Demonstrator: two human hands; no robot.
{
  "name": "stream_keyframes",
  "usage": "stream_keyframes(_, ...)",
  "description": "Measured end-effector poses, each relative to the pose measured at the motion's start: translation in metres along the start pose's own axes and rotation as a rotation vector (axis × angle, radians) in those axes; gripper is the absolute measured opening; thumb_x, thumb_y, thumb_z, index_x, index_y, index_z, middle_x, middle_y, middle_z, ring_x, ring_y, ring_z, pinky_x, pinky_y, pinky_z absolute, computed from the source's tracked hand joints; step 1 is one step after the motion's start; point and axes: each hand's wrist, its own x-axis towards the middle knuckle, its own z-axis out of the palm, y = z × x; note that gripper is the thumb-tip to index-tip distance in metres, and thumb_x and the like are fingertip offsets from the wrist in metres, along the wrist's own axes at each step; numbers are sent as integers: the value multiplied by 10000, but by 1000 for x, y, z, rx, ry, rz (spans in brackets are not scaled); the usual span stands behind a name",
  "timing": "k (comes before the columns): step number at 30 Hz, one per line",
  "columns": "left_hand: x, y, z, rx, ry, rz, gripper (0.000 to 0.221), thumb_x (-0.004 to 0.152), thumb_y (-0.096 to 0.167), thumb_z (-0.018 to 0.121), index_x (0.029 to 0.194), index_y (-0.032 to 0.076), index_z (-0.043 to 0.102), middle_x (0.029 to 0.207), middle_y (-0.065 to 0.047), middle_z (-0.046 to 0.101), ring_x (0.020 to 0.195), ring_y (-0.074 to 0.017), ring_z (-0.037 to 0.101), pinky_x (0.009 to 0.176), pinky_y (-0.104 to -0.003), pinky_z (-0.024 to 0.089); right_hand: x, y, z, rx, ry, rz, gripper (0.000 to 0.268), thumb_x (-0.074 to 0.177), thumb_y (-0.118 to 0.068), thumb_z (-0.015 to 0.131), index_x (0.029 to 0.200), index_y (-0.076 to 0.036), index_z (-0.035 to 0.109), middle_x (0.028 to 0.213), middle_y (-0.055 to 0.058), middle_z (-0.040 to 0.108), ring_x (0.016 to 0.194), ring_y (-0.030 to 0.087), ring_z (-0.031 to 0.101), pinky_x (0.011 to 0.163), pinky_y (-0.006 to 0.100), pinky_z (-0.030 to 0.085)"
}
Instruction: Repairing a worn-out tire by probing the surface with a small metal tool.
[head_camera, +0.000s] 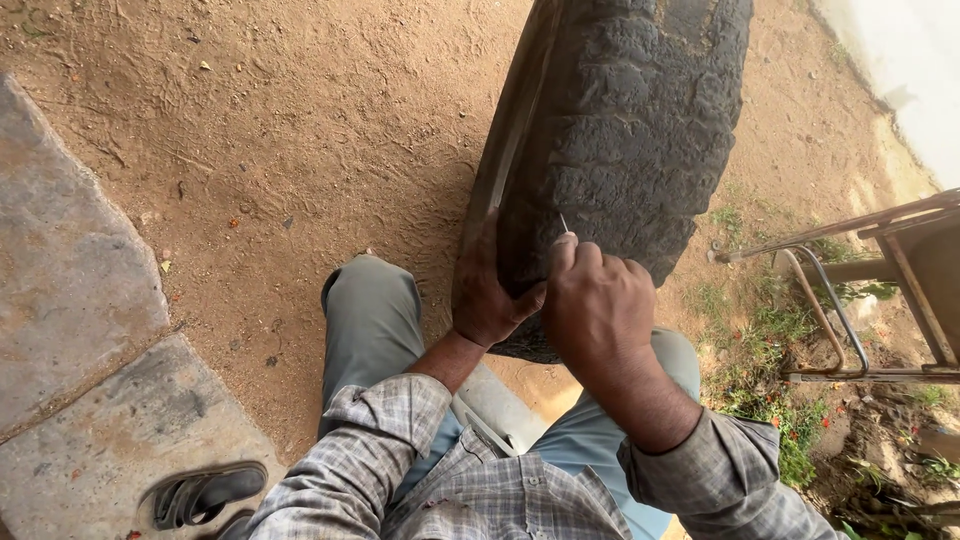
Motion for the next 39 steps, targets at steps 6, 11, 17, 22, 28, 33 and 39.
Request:
stream_keyframes(6,17,10,-5,-209,-37,-68,1195,875,858,629,1611,-14,273,1504,-240,538,1369,-376,618,1150,-512,551,3,39,23,467,144,183,90,1020,-138,701,1048,-84,767,718,54,736,519,136,647,426,300,490)
stream_keyframes(11,9,4,6,-109,-24,-56,1201,867,781,684,1637,-25,236,1583,-315,426,1457,-451,514,1177,-556,494,6,67,10,792,127,199,122,996,-104,706,1095,-60,762,822,90,765,679,138,740,603,309,604)
stream_keyframes(17,7,8,4,-100,-52,-92,1229,845,773,701,1641,-27,214,1602,-333,388,1476,-464,476,1187,-564,466,11,74,-2,844,31,193,127,988,-120,712,1093,-67,761,816,85,767,679,139,748,590,310,592)
stream_keyframes(22,5,3,6,-87,-42,-69,1202,862,788,685,1650,4,227,1606,-313,415,1502,-454,476,1224,-570,463,31,57,-31,397,-68,43,137,1014,-143,669,1077,-117,787,699,50,724,515,135,648,434,311,499)
stream_keyframes(28,18,5,5,-127,-44,-52,1237,830,874,579,1650,12,238,1537,-275,501,1394,-400,590,1143,-532,537,37,28,-28,-311,-85,-309,265,866,-192,609,1038,-15,706,627,-11,604,482,69,522,440,259,440)
stream_keyframes(33,15,9,2,-90,-39,-120,1207,853,822,650,1636,-8,254,1513,-299,496,1379,-420,590,1118,-534,544,64,81,-32,119,-381,-160,195,1066,-128,567,1001,-143,750,638,-17,643,441,61,483,357,249,408)
stream_keyframes(39,6,3,8,-57,-9,-74,1203,849,776,698,1643,-12,256,1574,-315,440,1450,-449,529,1185,-562,495,79,113,-24,451,-246,-247,177,1013,-198,671,1064,-252,832,694,5,766,439,80,611,399,275,508)
